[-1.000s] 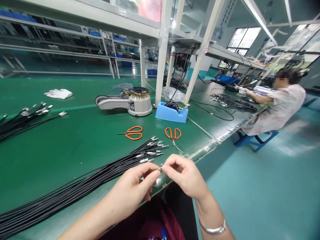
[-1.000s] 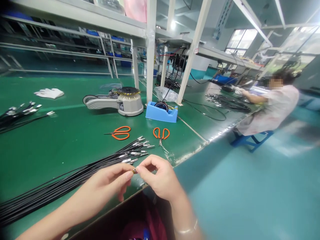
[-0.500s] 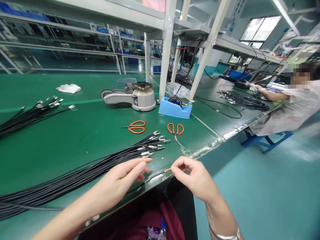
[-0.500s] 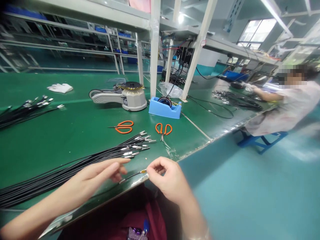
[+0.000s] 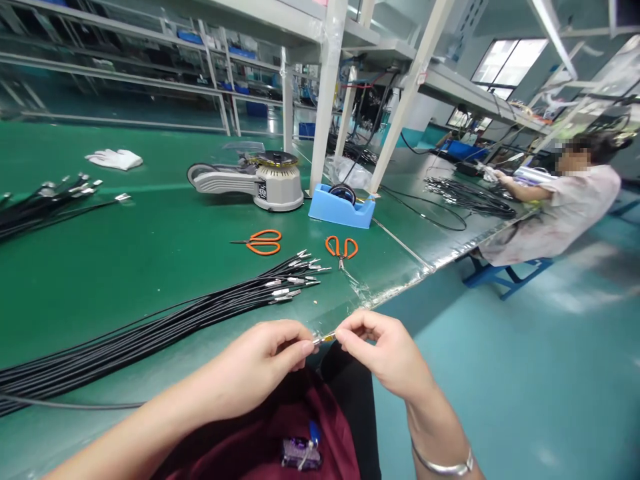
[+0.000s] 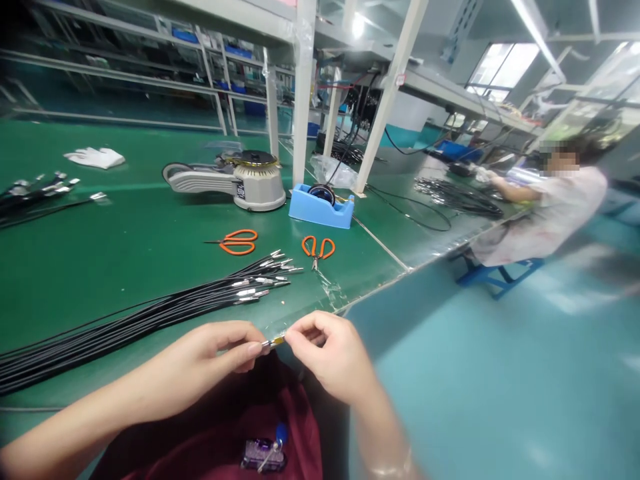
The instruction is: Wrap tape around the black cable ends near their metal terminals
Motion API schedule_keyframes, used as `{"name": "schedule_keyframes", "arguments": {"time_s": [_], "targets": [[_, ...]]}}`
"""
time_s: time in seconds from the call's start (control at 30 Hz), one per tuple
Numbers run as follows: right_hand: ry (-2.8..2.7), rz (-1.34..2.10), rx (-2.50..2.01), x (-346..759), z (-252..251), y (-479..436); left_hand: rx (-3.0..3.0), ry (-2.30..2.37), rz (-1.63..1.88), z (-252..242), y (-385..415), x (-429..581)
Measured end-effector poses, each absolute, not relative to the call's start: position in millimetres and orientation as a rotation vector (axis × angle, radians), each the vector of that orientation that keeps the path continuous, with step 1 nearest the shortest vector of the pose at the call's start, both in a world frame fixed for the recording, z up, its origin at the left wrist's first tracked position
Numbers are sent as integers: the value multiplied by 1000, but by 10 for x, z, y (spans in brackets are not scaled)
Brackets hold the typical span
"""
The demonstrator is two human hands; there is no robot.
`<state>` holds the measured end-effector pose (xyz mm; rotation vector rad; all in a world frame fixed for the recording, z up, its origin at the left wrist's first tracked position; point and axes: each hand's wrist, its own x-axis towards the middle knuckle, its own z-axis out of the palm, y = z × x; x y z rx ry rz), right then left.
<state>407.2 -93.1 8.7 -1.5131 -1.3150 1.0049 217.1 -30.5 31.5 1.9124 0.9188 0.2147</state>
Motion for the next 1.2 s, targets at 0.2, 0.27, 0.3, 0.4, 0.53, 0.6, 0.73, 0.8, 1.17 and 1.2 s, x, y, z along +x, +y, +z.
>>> {"name": "schedule_keyframes", "arguments": {"time_s": [0.2,0.27,0.3,0.4,0.53,0.6,0.73,0.8,1.17,1.2], "targets": [[-1209,1044,-1513,4057,50,-1011,2030,881,233,334,-318,2319],[-1214,1046,-1504,4061,27,-1025,2035,883,238,321,-325,2334],[-1218,1046,-1502,4063,17,-1029,2024,887,237,313,-329,2337],[-1215,1055,-1500,4060,-1,-1034,1946,911,216,280,-339,2346],[-1192,1077,-1492,4045,-37,-1039,1862,922,204,230,-349,2354],[-1173,1073,-1485,4039,-65,-1049,1882,917,222,222,-353,2349],[-1139,1052,-1474,4021,-108,-1066,1989,876,237,216,-365,2323],[-1142,1047,-1472,4007,-113,-1067,2021,882,223,201,-375,2314],[-1163,1066,-1464,3968,-123,-1113,2018,932,207,172,-416,2370],[-1161,1072,-1464,3963,-130,-1118,2015,930,208,171,-412,2374]]}}
